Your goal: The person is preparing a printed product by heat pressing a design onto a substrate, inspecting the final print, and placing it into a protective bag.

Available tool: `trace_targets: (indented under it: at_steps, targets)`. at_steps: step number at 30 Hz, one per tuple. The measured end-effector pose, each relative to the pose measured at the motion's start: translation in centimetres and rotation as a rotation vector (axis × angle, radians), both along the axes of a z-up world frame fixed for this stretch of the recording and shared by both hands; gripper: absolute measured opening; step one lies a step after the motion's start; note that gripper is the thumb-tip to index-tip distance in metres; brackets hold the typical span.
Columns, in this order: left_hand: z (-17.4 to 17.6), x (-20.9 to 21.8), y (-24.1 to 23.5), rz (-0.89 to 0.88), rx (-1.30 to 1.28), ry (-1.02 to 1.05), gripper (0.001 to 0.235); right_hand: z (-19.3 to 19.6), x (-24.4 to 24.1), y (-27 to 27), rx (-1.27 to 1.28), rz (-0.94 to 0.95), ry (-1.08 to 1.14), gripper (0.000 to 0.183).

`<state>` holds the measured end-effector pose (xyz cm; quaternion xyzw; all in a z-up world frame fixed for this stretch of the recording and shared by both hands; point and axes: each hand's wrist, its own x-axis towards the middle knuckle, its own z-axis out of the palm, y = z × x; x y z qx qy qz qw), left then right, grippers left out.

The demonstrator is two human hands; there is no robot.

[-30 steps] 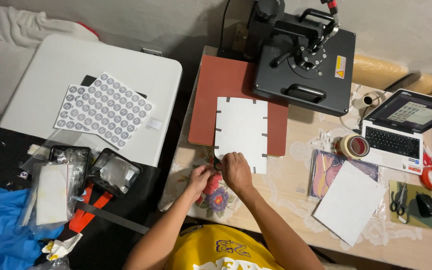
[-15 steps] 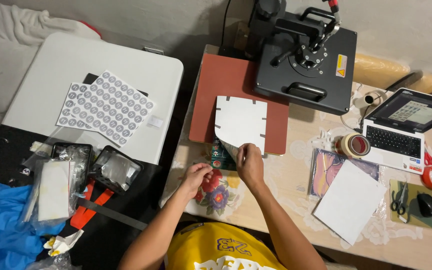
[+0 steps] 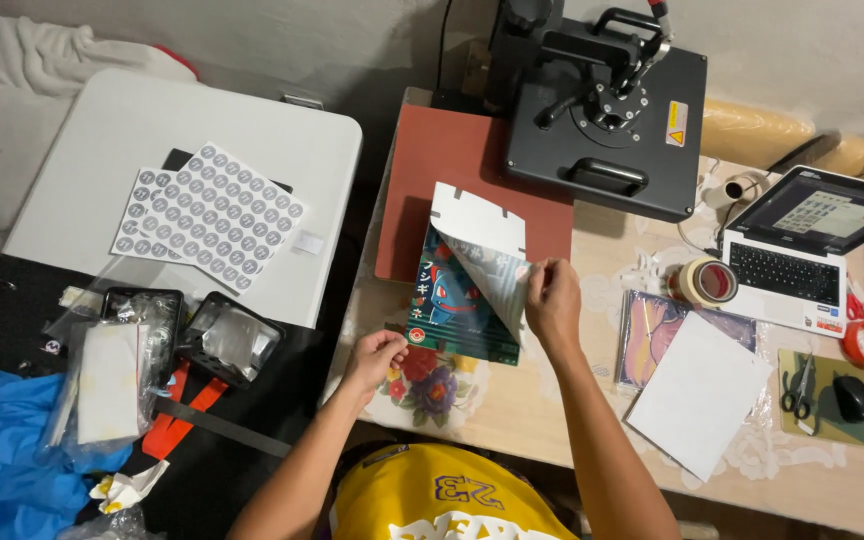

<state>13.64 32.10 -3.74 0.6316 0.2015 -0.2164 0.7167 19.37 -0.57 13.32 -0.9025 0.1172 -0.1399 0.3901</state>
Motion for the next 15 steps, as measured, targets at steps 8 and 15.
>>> trace_targets:
  at_steps: [8,15]
  targets:
    - [-1.8,-2.1,3.9,0.018,0.068,-0.033,0.018,1.7,-0.3,-3.7,-0.086,-0.07,-0.115,0.011]
    - [0.0,-4.6,7.5,-0.017,0.201,-0.04,0.016,3.4,0.0,-9.5,-0.34,-0.101,-0.313,0.006]
